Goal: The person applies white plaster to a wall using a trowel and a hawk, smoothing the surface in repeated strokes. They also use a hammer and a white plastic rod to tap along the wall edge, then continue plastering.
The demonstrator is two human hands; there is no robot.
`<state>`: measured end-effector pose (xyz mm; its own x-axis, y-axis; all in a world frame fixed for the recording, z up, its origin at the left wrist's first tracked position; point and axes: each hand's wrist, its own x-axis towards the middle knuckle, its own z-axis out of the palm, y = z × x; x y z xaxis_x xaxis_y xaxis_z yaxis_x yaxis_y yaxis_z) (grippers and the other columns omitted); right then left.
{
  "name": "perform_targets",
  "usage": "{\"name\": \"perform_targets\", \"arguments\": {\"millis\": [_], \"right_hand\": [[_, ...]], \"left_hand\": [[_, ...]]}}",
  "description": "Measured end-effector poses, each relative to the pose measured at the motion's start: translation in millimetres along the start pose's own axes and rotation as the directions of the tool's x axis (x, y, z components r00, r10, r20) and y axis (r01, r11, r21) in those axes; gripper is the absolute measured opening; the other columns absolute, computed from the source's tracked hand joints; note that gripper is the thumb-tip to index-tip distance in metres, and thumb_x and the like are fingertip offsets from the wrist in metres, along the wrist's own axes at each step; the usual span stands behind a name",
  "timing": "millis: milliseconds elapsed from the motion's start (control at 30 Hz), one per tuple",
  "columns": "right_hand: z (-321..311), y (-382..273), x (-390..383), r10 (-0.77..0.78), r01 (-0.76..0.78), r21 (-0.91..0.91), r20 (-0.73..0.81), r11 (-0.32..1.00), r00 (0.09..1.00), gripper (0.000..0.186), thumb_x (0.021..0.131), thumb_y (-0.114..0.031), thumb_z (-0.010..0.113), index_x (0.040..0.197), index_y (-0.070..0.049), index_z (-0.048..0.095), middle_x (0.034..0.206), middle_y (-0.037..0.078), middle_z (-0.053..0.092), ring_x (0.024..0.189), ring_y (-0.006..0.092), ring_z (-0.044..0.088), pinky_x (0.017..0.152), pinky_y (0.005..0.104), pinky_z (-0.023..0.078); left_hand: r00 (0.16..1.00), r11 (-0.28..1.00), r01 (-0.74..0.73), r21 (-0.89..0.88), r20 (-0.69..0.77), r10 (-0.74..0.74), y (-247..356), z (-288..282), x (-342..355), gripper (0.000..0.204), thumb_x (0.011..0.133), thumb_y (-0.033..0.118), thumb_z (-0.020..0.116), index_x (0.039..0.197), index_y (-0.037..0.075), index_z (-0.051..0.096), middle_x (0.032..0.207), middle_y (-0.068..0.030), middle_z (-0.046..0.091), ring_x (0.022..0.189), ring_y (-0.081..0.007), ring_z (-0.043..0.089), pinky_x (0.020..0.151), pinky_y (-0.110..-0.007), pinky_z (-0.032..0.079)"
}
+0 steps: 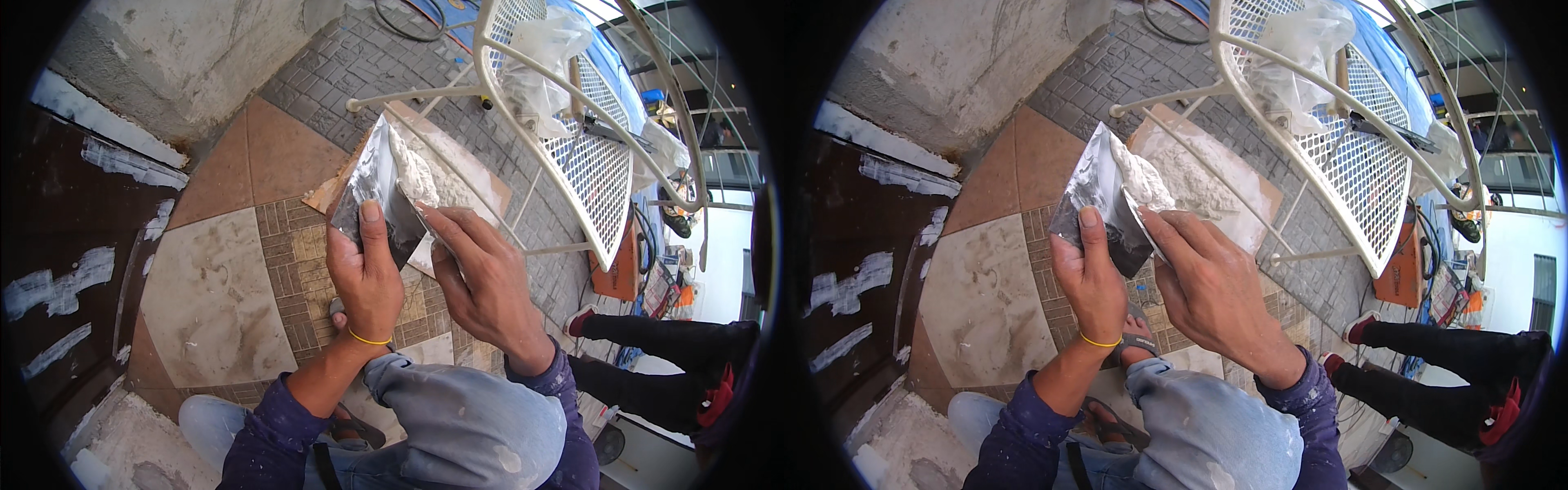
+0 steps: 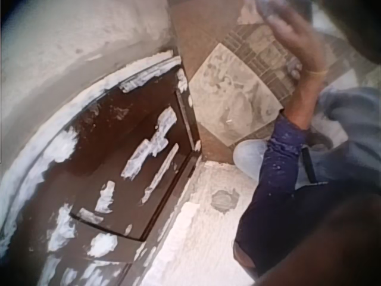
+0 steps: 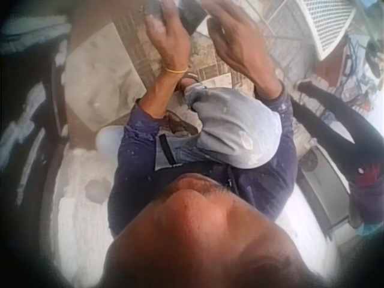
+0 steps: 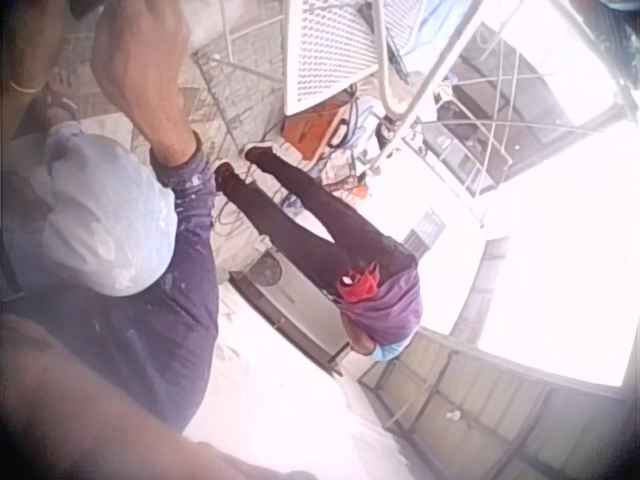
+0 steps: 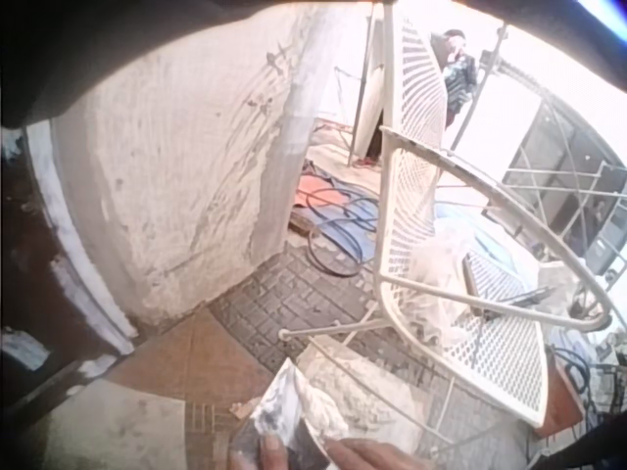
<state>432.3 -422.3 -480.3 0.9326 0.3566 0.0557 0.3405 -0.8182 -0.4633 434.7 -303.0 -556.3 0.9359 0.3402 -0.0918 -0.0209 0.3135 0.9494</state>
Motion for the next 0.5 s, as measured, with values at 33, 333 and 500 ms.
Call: {"name": "perform_targets", "arguments": {"millis": [33,333,500], "right_hand": [[1.9,0.9,-0.3,0.002,-0.002,0.010,0.001,1.000,1.000,0.049,0.078,-0.001,0.060,0.127,-0.002,0.055,0.115,0.015,0.061,0.101,0.0327,0.062,0.082,0.0416,0.051],[4.5,20.8,-5.7,0.012,-0.045,0.200,0.165,0.979,0.986,0.042,0.085,-0.002,0.056,0.126,-0.003,0.056,0.116,0.015,0.060,0.103,0.0339,0.061,0.085,0.0416,0.049],[-1.5,26.4,-15.6,0.062,-0.115,0.268,0.198,0.956,0.978,0.039,0.086,-0.001,0.056,0.126,-0.001,0.056,0.114,0.017,0.060,0.103,0.0346,0.059,0.087,0.0387,0.047]], "left_hand": [[1.000,1.000,0.006,0.005,-0.015,-0.006,-0.3,0.4,-0.5,0.032,0.105,0.026,0.047,0.114,-0.004,0.053,0.102,-0.0082,0.061,0.089,-0.0106,0.054,0.079,-0.028,0.046],[0.987,0.984,0.160,0.078,-0.022,-0.159,-4.0,-9.8,2.3,0.045,0.104,0.040,0.045,0.105,-0.004,0.055,0.095,-0.0052,0.059,0.086,-0.0102,0.049,0.079,-0.028,0.043],[0.988,0.986,0.147,0.085,-0.061,-0.142,-9.0,-16.1,13.4,0.044,0.104,0.040,0.045,0.108,-0.003,0.054,0.099,-0.0053,0.058,0.090,-0.0111,0.048,0.083,-0.029,0.041]]}}
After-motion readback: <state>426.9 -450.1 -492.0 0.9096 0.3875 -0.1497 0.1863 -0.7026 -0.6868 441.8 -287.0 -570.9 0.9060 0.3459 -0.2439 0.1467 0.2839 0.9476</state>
